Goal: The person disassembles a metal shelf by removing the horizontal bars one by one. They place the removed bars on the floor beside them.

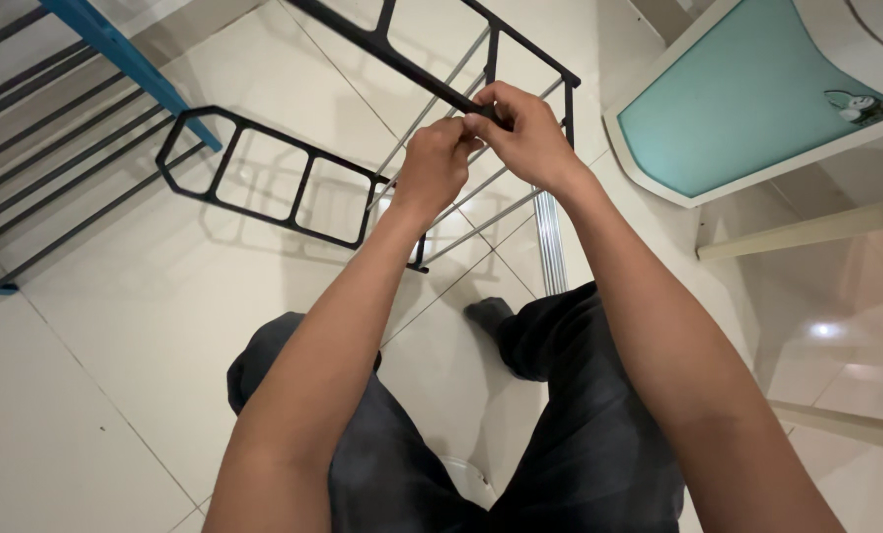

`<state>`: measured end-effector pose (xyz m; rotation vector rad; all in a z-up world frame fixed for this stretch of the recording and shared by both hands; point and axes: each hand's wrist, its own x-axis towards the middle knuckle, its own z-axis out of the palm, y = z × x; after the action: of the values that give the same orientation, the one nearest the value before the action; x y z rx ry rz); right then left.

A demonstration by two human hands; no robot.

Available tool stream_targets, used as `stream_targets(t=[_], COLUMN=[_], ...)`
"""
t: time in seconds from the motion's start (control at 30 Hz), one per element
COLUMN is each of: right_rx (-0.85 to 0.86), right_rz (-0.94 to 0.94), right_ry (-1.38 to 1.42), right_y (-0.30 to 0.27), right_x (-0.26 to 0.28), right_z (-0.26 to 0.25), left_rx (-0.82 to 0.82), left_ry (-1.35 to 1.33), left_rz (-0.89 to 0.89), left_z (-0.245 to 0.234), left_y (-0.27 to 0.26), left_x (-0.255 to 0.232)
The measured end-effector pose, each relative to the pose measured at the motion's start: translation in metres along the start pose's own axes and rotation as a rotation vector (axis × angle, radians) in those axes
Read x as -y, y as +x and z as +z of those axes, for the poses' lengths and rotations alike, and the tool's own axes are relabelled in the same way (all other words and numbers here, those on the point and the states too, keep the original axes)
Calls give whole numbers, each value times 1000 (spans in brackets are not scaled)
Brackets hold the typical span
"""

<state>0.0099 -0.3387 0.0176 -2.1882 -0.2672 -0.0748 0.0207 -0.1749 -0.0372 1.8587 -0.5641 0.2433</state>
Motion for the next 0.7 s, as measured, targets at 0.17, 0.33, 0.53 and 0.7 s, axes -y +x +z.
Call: stream_targets(t=[0.17, 0.33, 0.53, 0.7], right_rx=[-10, 14, 49, 3], right_rz=[38, 44, 23, -31], right_ry=[24, 104, 146, 156], right_y=[0, -4, -8, -7], right_x=[-7, -5, 0, -1], right_z=[-1, 2, 5, 9], left_rx=[38, 212, 319, 48], left_ry=[14, -119, -253, -175], left_rz=[-2, -234, -397, 92], left_z=[0, -11, -22, -24], left_y=[3, 7, 2, -12], left_x=[-1, -3, -4, -11])
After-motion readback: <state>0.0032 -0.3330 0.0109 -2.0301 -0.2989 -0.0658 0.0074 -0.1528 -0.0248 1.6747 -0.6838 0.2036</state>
